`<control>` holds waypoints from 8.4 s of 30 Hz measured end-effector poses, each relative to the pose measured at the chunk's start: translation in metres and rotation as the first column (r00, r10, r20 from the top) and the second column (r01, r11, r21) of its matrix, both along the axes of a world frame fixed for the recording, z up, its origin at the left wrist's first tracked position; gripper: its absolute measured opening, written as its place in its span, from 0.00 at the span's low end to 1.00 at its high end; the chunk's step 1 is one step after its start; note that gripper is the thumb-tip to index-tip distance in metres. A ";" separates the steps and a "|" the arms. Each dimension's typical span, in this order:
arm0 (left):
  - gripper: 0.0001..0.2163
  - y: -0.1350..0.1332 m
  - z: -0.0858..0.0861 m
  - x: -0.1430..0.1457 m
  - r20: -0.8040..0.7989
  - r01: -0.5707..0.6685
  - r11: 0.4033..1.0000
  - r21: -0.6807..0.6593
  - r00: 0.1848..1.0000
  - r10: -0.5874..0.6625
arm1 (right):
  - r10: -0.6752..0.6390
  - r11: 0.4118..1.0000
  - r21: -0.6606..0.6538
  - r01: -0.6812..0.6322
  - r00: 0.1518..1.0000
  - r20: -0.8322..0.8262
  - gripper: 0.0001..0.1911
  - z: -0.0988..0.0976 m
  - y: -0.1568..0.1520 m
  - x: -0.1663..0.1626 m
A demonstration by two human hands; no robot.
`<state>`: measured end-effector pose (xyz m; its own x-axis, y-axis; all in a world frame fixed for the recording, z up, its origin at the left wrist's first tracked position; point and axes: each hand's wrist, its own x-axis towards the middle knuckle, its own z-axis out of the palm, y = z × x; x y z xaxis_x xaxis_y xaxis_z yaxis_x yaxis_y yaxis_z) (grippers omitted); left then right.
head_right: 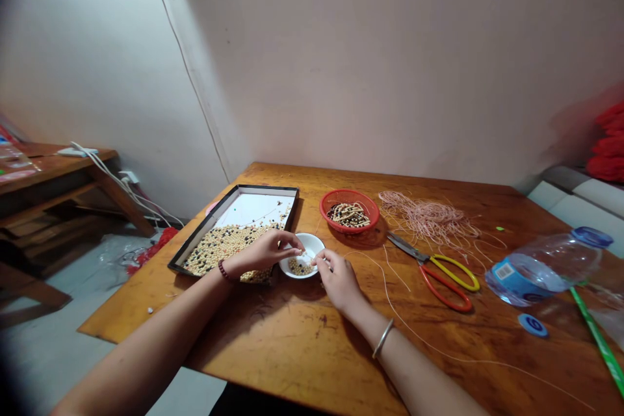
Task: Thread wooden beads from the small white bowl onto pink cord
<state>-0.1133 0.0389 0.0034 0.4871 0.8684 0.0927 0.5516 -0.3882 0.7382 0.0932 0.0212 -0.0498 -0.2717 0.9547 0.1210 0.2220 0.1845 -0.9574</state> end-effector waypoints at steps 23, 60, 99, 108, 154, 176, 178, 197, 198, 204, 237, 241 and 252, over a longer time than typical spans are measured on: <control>0.15 -0.001 0.003 0.001 -0.068 -0.007 1.000 0.013 0.998 0.008 | -0.030 0.999 0.036 0.028 0.999 0.045 0.13 0.006 -0.002 0.001; 0.15 -0.018 0.010 0.028 0.461 -0.204 0.966 -0.158 0.850 0.255 | -0.055 0.901 -0.377 -0.213 0.806 -0.589 0.24 0.014 -0.003 -0.001; 0.08 -0.029 -0.006 0.027 -0.299 0.013 0.844 0.537 0.938 0.176 | -0.188 0.872 -0.460 -0.165 0.756 -0.628 0.14 0.023 -0.010 -0.003; 0.07 -0.028 -0.003 0.025 -0.415 0.163 0.791 0.589 0.901 0.123 | -0.162 0.882 -0.410 -0.232 0.669 -0.726 0.12 0.023 -0.002 0.003; 0.12 -0.025 -0.008 0.036 0.436 -0.282 0.959 0.030 0.867 0.242 | 0.052 0.967 -0.206 -0.151 0.906 -0.420 0.19 0.021 -0.001 -0.002; 0.10 -0.027 -0.007 0.038 0.446 -0.294 0.955 0.033 0.860 0.249 | 0.081 0.953 -0.240 -0.187 0.916 -0.392 0.19 0.013 0.001 -0.003; 0.10 -0.028 -0.006 0.038 0.421 -0.292 0.953 0.082 0.877 0.232 | 0.040 0.966 -0.225 -0.130 0.930 -0.366 0.16 0.012 0.004 -0.001; 0.07 -0.030 -0.004 0.038 0.409 -0.235 0.968 0.082 0.894 0.182 | 0.066 0.995 0.080 -0.063 0.997 -0.036 0.21 0.013 0.006 0.008; 0.06 -0.030 -0.004 0.038 0.409 -0.240 0.967 0.081 0.893 0.187 | 0.067 0.994 0.085 -0.065 0.998 -0.022 0.22 0.013 0.006 0.008; 0.07 -0.029 -0.004 0.038 0.402 -0.270 0.959 0.082 0.890 0.216 | 0.048 0.992 0.111 -0.051 0.998 0.030 0.22 0.011 0.007 0.008; 0.10 -0.030 -0.004 0.036 0.418 -0.311 0.949 0.051 0.870 0.262 | -0.086 0.938 0.343 0.048 0.992 0.095 0.08 0.012 0.005 0.009; 0.10 -0.029 -0.001 0.036 0.430 -0.291 0.955 0.048 0.870 0.244 | -0.131 0.947 0.307 0.093 0.986 0.107 0.07 0.013 0.005 0.010; 0.10 -0.031 0.000 0.039 0.449 -0.298 0.951 0.082 0.863 0.231 | -0.144 0.965 0.245 0.089 0.965 0.218 0.13 0.017 0.003 0.012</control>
<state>-0.0739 0.0074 0.0031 0.1238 0.9197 0.3725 0.2899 -0.3926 0.8728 0.1053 0.0246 -0.0325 -0.2072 0.9345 0.2894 0.4663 0.3544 -0.8105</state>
